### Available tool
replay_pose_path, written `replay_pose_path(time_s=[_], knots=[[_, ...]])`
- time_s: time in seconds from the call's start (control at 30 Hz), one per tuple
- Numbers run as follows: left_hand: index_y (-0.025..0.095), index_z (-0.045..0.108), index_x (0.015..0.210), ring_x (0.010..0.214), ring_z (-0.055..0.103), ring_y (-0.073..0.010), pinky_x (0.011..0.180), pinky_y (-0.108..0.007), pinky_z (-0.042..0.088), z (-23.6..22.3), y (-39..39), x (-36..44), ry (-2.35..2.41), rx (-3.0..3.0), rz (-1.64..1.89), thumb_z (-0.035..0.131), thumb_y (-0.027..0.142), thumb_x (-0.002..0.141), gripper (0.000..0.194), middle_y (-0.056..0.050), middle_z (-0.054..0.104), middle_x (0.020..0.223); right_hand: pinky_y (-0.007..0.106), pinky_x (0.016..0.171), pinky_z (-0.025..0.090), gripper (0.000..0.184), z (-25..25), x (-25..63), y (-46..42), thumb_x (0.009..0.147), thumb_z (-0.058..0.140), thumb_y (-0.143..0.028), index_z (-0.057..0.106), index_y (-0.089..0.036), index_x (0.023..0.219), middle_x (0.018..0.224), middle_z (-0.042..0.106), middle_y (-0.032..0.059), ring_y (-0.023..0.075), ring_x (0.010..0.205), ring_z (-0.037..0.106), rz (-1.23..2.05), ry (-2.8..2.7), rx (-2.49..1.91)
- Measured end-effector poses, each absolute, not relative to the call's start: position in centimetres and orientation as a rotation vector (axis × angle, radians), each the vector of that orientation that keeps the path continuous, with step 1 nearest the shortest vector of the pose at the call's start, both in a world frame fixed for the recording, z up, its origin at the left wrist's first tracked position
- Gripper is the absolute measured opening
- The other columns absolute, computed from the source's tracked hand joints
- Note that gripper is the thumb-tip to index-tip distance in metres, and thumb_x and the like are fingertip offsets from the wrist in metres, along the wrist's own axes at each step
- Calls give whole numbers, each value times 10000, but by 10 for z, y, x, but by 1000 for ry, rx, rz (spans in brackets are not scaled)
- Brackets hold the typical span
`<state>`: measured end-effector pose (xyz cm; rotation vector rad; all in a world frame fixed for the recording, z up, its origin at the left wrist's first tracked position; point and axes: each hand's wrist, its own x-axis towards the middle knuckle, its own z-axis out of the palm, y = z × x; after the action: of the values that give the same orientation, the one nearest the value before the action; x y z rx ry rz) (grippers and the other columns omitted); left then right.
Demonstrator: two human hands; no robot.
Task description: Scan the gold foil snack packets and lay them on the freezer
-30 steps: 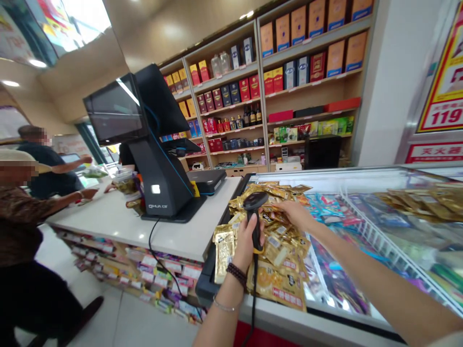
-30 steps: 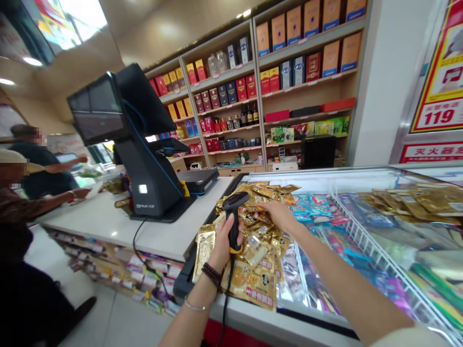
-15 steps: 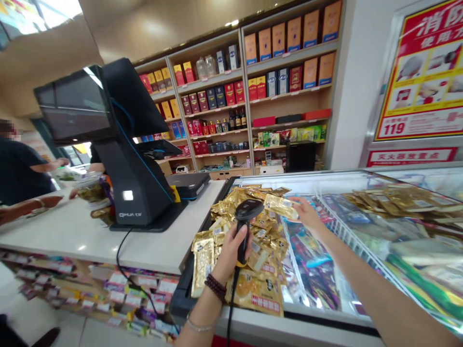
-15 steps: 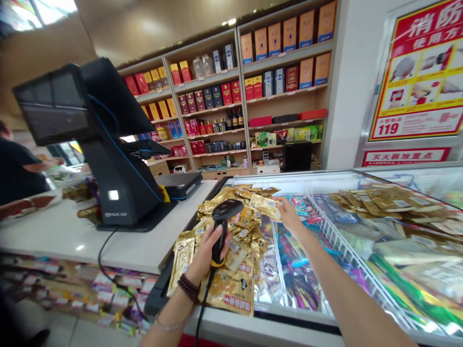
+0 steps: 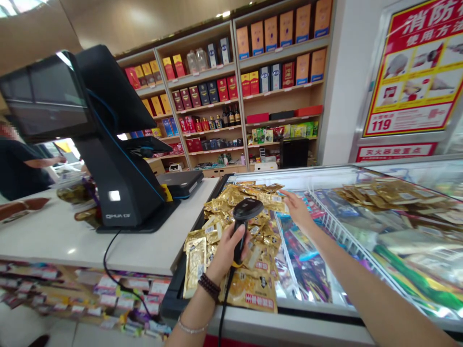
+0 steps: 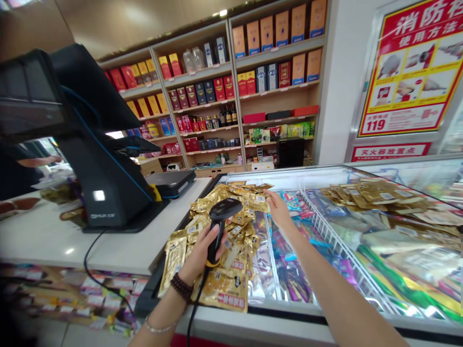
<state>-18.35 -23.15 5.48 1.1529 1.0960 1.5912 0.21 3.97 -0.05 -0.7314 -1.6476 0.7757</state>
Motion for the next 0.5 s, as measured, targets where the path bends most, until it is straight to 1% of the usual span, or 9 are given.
replay_pose_path(time_s=[0.07, 0.17, 0.33, 0.43, 0.5], knots=[[174, 735, 1080, 440, 458, -61, 441, -237, 272, 55, -232, -184, 1101, 1148, 1578, 889, 842, 805, 738, 37, 612, 747, 569, 1215, 533, 456, -2, 2, 40, 942, 682, -662, 826, -292, 1166, 1338, 847, 116, 370, 1314, 742, 762, -1652, -730], [170, 746, 1109, 445, 456, -62, 444, -238, 276, 56, -232, -184, 1106, 1157, 1565, 876, 838, 824, 737, 33, 609, 755, 589, 1230, 528, 464, -4, 0, 40, 949, 658, -663, 840, -288, 1151, 1331, 855, 115, 370, 1310, 751, 768, -1650, -735], [176, 735, 1097, 445, 464, -59, 449, -232, 284, 55, -232, -184, 1094, 1149, 1566, 878, 853, 810, 750, 46, 597, 755, 589, 1249, 522, 413, -2, -2, 38, 943, 667, -631, 849, -290, 1088, 1306, 865, 107, 371, 1313, 759, 775, -1640, -741], [179, 712, 1073, 441, 468, -60, 447, -228, 294, 56, -232, -184, 1093, 1143, 1574, 889, 862, 792, 759, 50, 599, 748, 588, 1220, 547, 395, -3, -2, 38, 927, 691, -614, 853, -287, 1079, 1281, 873, 102, 372, 1280, 769, 791, -1609, -731], [183, 696, 1049, 432, 463, -58, 438, -225, 294, 56, -232, -185, 1098, 1133, 1589, 898, 862, 780, 758, 48, 607, 744, 569, 1145, 601, 428, -6, -2, 39, 918, 692, -624, 854, -283, 1119, 1250, 877, 99, 362, 1222, 785, 835, -1552, -738]])
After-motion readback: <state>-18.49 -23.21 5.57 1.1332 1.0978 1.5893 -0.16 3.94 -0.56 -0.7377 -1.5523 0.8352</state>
